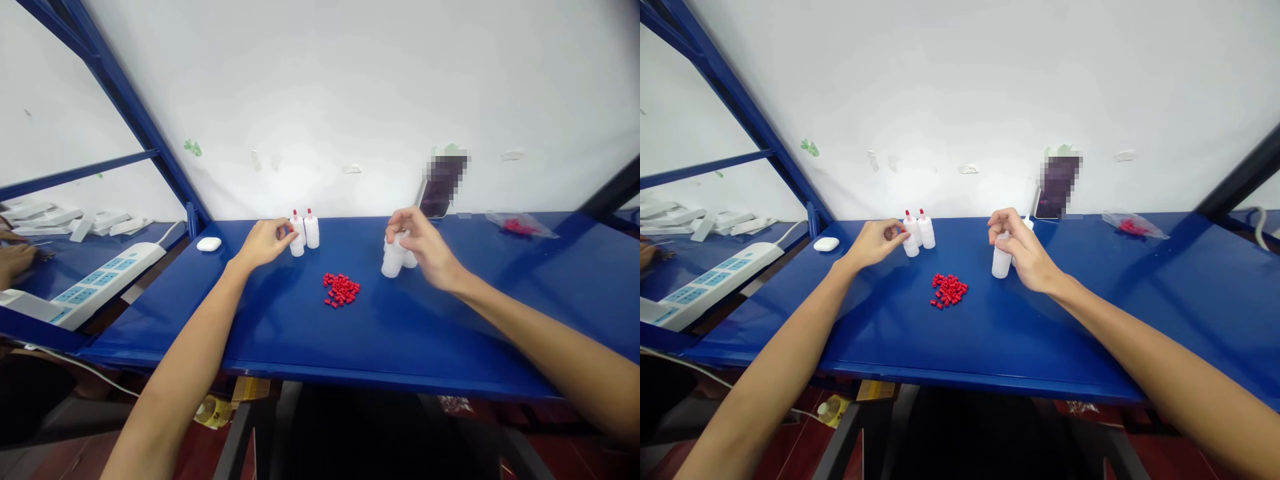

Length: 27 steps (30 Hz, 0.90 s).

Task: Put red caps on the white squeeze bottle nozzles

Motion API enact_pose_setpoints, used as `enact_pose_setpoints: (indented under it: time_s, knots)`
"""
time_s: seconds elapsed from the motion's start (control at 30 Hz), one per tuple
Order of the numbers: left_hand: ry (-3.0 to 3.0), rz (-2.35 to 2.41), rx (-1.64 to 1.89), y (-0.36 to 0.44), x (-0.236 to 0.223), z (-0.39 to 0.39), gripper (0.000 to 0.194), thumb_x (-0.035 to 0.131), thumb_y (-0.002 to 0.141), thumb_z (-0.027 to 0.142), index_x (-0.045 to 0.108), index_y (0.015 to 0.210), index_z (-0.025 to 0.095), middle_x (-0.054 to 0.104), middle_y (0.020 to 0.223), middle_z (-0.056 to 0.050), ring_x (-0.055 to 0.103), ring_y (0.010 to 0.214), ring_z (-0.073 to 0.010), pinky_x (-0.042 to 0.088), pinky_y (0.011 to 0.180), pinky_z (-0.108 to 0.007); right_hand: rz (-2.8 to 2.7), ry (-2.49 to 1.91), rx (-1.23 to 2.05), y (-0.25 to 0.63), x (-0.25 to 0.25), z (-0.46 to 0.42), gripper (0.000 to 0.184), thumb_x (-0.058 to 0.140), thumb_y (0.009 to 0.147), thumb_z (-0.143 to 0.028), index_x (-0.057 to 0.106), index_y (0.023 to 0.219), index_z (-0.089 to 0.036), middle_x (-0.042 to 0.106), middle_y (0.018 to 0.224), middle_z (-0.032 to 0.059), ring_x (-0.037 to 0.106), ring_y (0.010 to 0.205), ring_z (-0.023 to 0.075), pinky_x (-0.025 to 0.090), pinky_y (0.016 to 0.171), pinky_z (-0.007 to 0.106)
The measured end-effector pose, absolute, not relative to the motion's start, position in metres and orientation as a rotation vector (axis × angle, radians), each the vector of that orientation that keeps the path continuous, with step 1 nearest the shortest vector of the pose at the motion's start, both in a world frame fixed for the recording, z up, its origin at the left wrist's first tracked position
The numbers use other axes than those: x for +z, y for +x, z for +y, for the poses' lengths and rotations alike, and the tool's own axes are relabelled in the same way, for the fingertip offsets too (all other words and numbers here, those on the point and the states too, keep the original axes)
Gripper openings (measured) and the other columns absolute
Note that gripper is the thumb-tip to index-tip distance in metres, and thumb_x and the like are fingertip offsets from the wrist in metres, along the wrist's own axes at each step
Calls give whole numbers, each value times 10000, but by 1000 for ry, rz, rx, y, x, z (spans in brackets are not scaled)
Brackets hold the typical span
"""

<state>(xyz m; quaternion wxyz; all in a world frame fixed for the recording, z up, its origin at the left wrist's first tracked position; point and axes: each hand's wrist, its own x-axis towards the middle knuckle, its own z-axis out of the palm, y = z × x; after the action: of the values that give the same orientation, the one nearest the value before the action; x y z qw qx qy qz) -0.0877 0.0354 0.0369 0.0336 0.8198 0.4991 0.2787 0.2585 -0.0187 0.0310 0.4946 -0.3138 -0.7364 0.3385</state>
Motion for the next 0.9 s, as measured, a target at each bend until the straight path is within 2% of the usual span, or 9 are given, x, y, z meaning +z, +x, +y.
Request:
enact_pose_setpoints:
  time_s: [0.2, 0.3, 0.47, 0.57, 0.63, 0.73, 0.9]
  knots:
    - [2552, 1589, 783, -87, 35, 36, 295, 571, 915, 436, 694, 980, 176, 631, 671, 10, 550, 615, -132, 351, 613, -250, -1831, -785, 734, 255, 34, -24, 191, 504, 871, -229, 496, 1061, -246, 545, 871, 20, 516, 837, 210, 392, 733, 361]
    - [2534, 1653, 862, -83, 38, 31, 325, 567, 916, 469, 688, 994, 178, 638, 676, 4, 563, 622, -145, 368, 620, -258, -1842, -795, 718, 255, 37, -25, 181, 511, 873, -231, 503, 1053, -245, 545, 869, 21, 520, 834, 211, 394, 729, 360]
    - [2540, 1580, 1194, -69, 42, 16, 305, 511, 948, 411, 656, 839, 165, 565, 574, 21, 489, 529, -111, 358, 576, -248, -1782, -782, 757, 256, 38, -25, 170, 511, 870, -238, 501, 1039, -248, 544, 841, 16, 537, 817, 212, 405, 719, 358]
    - [2665, 1373, 1245, -55, 40, 5, 310, 487, 948, 356, 617, 739, 168, 514, 542, 30, 446, 501, -95, 349, 562, -243, -1795, -802, 749, 255, 37, -25, 181, 511, 869, -232, 493, 1048, -249, 550, 836, 13, 537, 822, 212, 406, 733, 367]
    - [2731, 1240, 1186, -43, 36, -1, 316, 474, 948, 337, 613, 721, 168, 509, 538, 31, 427, 490, -90, 344, 554, -243, -1816, -806, 720, 255, 36, -26, 194, 515, 869, -220, 489, 1059, -249, 555, 841, 10, 533, 825, 208, 404, 745, 371]
    - [2832, 1078, 915, -27, 30, -8, 271, 477, 944, 309, 658, 802, 165, 554, 578, 26, 457, 514, -96, 360, 571, -245, -1817, -798, 724, 254, 36, -25, 197, 514, 868, -218, 485, 1061, -246, 554, 843, 7, 535, 804, 200, 409, 731, 366]
    - [2896, 1048, 519, -20, 24, -8, 250, 470, 922, 223, 702, 996, 163, 690, 853, -40, 601, 721, -150, 440, 681, -275, -1791, -825, 765, 252, 39, -24, 182, 515, 875, -232, 489, 1055, -239, 559, 840, 7, 547, 772, 189, 418, 694, 356]
